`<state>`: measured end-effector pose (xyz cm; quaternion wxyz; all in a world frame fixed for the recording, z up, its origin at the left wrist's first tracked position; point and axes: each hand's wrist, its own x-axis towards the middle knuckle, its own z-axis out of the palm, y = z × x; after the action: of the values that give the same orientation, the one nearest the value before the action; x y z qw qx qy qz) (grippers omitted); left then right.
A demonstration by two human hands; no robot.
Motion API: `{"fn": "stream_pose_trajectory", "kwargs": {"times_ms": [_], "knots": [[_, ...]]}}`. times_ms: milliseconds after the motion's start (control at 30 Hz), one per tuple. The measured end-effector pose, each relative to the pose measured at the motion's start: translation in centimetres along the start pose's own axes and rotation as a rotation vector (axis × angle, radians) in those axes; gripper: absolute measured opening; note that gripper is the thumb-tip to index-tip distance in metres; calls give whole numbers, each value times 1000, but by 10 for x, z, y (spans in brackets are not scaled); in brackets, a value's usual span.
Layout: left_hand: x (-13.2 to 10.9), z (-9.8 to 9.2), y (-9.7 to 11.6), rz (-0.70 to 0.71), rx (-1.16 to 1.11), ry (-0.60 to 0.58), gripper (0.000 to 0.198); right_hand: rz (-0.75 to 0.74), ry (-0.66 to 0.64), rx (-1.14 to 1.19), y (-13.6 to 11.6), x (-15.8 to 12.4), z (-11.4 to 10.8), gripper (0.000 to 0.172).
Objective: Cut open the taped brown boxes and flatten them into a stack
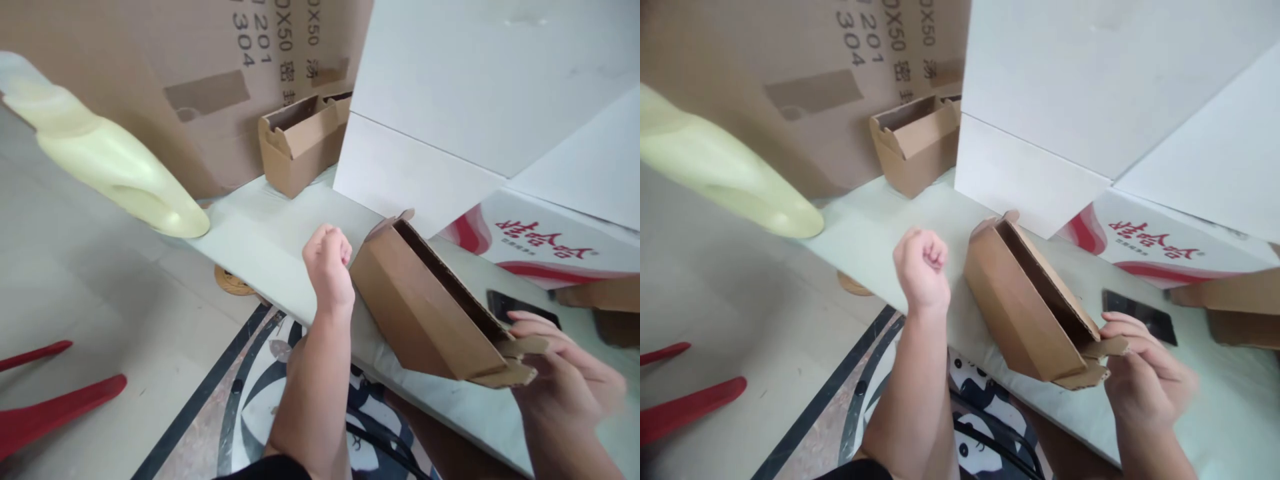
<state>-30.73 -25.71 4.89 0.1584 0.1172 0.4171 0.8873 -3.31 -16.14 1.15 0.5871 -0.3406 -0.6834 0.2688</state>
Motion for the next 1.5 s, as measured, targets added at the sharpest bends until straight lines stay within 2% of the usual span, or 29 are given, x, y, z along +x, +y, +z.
{"fn": "stream_pose_trajectory", "kwargs": {"times_ms": [67, 167, 233, 300, 400, 500, 567, 700, 833, 1033, 1133, 1300, 1400, 1500], "knots": [[-4, 8, -22, -24, 163, -108, 32, 94, 83, 4, 16, 6, -14, 28], [-13, 20, -45, -81, 342, -329, 13, 308, 197, 106, 30, 17, -24, 27], [-20, 27, -54, -126, 377, -478, 22, 382, 247, 176, 31, 21, -27, 24], [-27, 35, -60, -150, 375, -573, 30, 396, 287, 241, 27, 21, -29, 22], [-34, 45, -66, -140, 394, -570, 35, 389, 260, 339, 19, 17, -37, 15], [-39, 53, -70, -135, 465, -503, 36, 236, 178, 304, 13, 12, -54, 12], [-42, 58, -72, -142, 517, -475, 36, 124, 58, 168, 8, 10, -68, 9], [-47, 64, -75, -122, 598, -410, 36, -24, -214, -184, -2, 11, -91, 17], [-53, 71, -75, -83, 615, -323, 35, -33, -291, -339, -7, 13, -99, 30], [-54, 76, -71, -99, 630, -262, 23, -27, -337, -294, -3, 11, -100, 43], [-52, 72, -68, -164, 556, -330, 26, 7, -338, -247, -1, 11, -101, 46], [-49, 66, -61, -233, 454, -543, 38, 62, -316, -206, 1, 11, -101, 45], [-49, 63, -57, -229, 480, -700, 41, 74, -309, -200, 1, 10, -99, 44], [-48, 61, -56, -235, 531, -777, 44, 73, -309, -194, 0, 10, -97, 40]]}}
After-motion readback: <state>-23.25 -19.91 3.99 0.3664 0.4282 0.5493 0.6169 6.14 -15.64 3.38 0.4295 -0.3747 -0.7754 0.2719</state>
